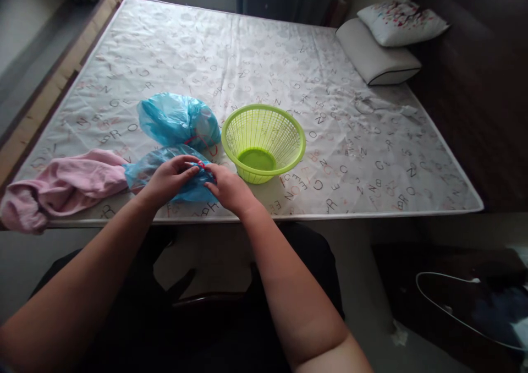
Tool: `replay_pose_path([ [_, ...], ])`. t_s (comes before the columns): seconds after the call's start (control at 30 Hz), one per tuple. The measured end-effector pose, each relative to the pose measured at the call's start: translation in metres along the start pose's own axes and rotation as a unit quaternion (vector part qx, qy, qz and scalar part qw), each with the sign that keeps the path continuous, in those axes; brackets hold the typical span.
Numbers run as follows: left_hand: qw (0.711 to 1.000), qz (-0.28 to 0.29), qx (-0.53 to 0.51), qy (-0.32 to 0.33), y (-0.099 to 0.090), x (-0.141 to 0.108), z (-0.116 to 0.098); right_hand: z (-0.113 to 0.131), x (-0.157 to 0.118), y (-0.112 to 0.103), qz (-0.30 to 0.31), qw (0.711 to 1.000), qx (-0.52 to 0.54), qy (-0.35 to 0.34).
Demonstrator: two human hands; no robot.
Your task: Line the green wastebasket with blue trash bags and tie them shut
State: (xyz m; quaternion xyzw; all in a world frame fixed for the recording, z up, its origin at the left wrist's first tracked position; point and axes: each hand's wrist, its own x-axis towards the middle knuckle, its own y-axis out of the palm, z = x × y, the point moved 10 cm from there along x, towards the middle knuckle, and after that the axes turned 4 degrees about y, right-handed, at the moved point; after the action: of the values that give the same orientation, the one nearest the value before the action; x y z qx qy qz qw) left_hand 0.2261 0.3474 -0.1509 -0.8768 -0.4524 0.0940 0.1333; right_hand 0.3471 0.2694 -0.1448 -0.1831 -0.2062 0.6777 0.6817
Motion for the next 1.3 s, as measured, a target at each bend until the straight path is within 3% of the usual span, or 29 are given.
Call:
replay_pose_path([
  [0.13,0.999,0.034,-0.007,0.023,0.009,0.0,-0.004,0.005,-0.002,-0.005,-0.017,1.0,-0.014,0.001],
  [0.23,1.0,0.019,-0.015,0.007,0.007,-0.001,-0.001,0.008,-0.003,-0.014,-0.037,0.998,-0.047,0.007],
  [0.5,0.992,-0.121,-0.023,-0.03,-0.017,-0.003,0.005,0.008,-0.001,-0.017,-0.038,0.997,-0.065,0.019],
  [0.8,0.977,-0.212,0.003,-0.021,-0.039,-0.008,0.004,-0.007,-0.001,-0.015,0.004,0.995,-0.066,0.076],
  [1.0,0.944,-0.326,0.007,-0.05,-0.074,-0.016,0.015,0.0,-0.001,-0.02,0.007,0.995,-0.09,0.047],
  [1.17,0.93,-0.356,-0.047,-0.077,-0.088,-0.018,0.029,-0.008,-0.005,-0.004,0.077,0.992,-0.072,0.065],
  [1.3,0.898,-0.428,-0.059,-0.08,-0.11,-0.025,0.03,-0.013,-0.007,-0.007,0.058,0.994,-0.053,0.075],
])
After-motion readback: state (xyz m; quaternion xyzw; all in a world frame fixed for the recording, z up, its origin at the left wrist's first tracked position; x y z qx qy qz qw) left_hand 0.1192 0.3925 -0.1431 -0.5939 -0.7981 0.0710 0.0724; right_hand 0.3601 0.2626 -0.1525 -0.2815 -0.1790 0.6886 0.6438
